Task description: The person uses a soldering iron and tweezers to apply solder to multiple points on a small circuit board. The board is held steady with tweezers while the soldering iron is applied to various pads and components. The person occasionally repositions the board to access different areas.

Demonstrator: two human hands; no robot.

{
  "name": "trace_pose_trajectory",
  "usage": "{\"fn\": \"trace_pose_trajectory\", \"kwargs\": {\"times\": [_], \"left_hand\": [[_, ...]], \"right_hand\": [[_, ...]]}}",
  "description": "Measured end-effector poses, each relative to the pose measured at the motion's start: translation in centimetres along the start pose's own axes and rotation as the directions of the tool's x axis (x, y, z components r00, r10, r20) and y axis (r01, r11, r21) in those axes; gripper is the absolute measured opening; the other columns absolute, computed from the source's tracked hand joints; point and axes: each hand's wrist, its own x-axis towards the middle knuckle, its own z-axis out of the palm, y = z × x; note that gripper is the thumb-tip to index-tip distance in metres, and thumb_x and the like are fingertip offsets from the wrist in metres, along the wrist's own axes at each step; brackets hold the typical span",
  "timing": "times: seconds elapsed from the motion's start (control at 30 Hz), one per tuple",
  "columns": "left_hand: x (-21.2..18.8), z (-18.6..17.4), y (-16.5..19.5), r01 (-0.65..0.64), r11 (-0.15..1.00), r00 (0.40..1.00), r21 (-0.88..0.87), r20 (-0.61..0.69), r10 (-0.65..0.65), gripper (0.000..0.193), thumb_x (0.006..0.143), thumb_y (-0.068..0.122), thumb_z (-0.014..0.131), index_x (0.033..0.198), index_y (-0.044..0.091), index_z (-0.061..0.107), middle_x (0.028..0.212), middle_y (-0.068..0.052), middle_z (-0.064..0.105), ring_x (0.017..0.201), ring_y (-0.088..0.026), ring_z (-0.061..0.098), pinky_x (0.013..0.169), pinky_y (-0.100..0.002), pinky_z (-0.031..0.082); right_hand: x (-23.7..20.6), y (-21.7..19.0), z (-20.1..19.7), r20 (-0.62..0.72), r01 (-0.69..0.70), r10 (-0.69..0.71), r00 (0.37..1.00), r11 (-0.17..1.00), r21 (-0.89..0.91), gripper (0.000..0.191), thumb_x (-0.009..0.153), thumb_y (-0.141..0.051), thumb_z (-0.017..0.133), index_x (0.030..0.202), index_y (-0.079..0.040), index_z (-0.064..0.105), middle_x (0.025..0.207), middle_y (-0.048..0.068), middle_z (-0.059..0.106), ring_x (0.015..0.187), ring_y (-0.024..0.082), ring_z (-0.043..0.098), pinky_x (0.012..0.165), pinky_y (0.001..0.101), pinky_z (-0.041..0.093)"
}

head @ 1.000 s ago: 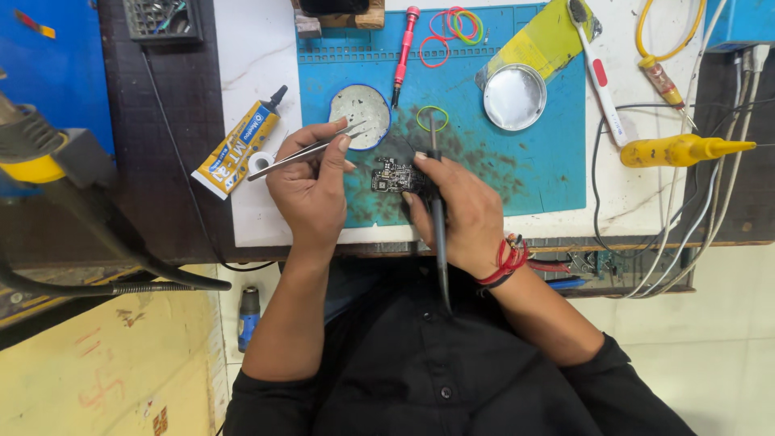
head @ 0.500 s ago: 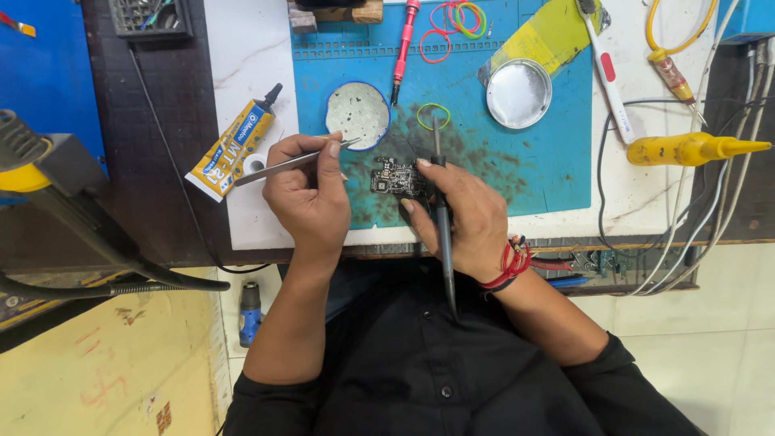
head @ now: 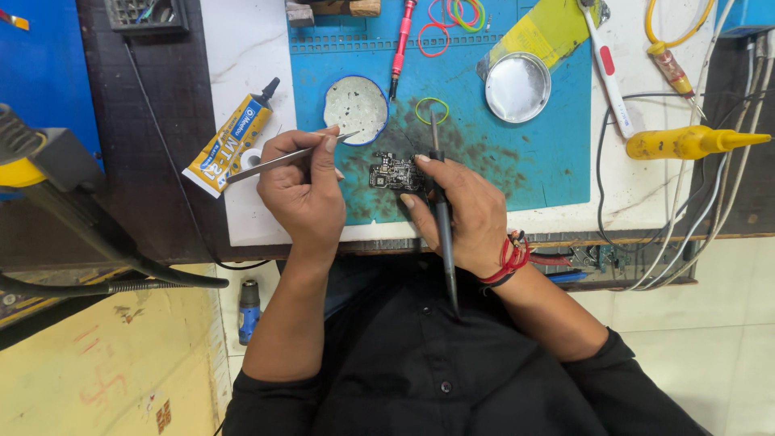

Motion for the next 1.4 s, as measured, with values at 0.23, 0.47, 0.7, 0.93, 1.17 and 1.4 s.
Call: {"fn": "trace_pose_trajectory", "kwargs": {"times": [0.23,0.47,0.7,0.93,1.17,1.4], "left_hand": [[-1.4,2.0,1.5,0.008,1.000,1.000,0.014,-0.013,-0.008,0.014,0.106,-0.002,0.067,0.113,-0.001,0.055,0.109,-0.019,0.075,0.076,-0.007,0.063,0.064,-0.021,0.051],[-4.7,5.1,5.1,0.028,0.999,0.995,0.040,0.097,-0.032,0.012,0.105,-0.003,0.067,0.112,-0.001,0.057,0.109,-0.016,0.076,0.075,-0.005,0.062,0.067,-0.020,0.051],[-3.2,6.8,7.2,0.074,0.995,0.964,0.072,0.251,-0.090,0.008,0.104,-0.001,0.067,0.109,0.000,0.061,0.109,-0.014,0.076,0.081,-0.006,0.065,0.071,-0.021,0.053],[-1.5,10.1,11.5,-0.093,0.977,0.952,0.194,0.304,0.030,0.007,0.104,-0.001,0.068,0.108,0.001,0.062,0.110,-0.013,0.076,0.096,-0.010,0.073,0.082,-0.023,0.060],[-2.2,13.4,15.4,-0.009,0.978,0.977,0.210,0.211,-0.036,0.008,0.102,-0.001,0.068,0.107,0.000,0.062,0.108,-0.013,0.076,0.088,-0.007,0.069,0.075,-0.021,0.057],[-1.4,17.7,19.6,-0.028,0.969,0.980,0.246,0.197,-0.021,0.009,0.103,0.000,0.068,0.109,-0.001,0.062,0.106,-0.012,0.076,0.087,-0.008,0.071,0.075,-0.022,0.058]], "right_hand": [[-2.2,1.3,-2.1,-0.039,-0.188,0.216,0.976,0.913,0.361,0.051,0.103,-0.016,0.069,0.144,0.000,0.042,0.113,0.011,0.067,0.085,0.016,0.064,0.078,0.0291,0.053],[-3.8,1.3,-7.0,-0.181,-0.224,0.289,0.940,0.924,0.311,0.026,0.103,-0.009,0.072,0.126,0.000,0.063,0.102,0.011,0.065,0.086,0.016,0.061,0.079,0.0282,0.050],[-0.6,0.6,-9.4,-0.073,-0.242,0.276,0.958,0.921,0.305,0.019,0.103,-0.011,0.072,0.119,-0.001,0.068,0.099,0.010,0.077,0.088,0.020,0.076,0.079,0.0315,0.058],[3.0,0.0,-13.0,-0.099,-0.195,0.215,0.972,0.963,0.185,0.015,0.098,-0.008,0.075,0.109,0.000,0.068,0.095,0.013,0.075,0.079,0.022,0.071,0.072,0.0314,0.054],[4.2,-1.3,-17.8,-0.053,-0.251,0.284,0.957,0.909,0.333,0.019,0.103,-0.008,0.073,0.119,0.000,0.068,0.105,0.014,0.076,0.087,0.025,0.075,0.079,0.0330,0.058],[9.0,-2.7,-23.1,0.091,-0.117,0.124,0.988,0.990,-0.074,0.046,0.085,-0.012,0.085,0.125,-0.001,0.065,0.097,0.018,0.068,0.085,0.038,0.067,0.075,0.0433,0.053]]}}
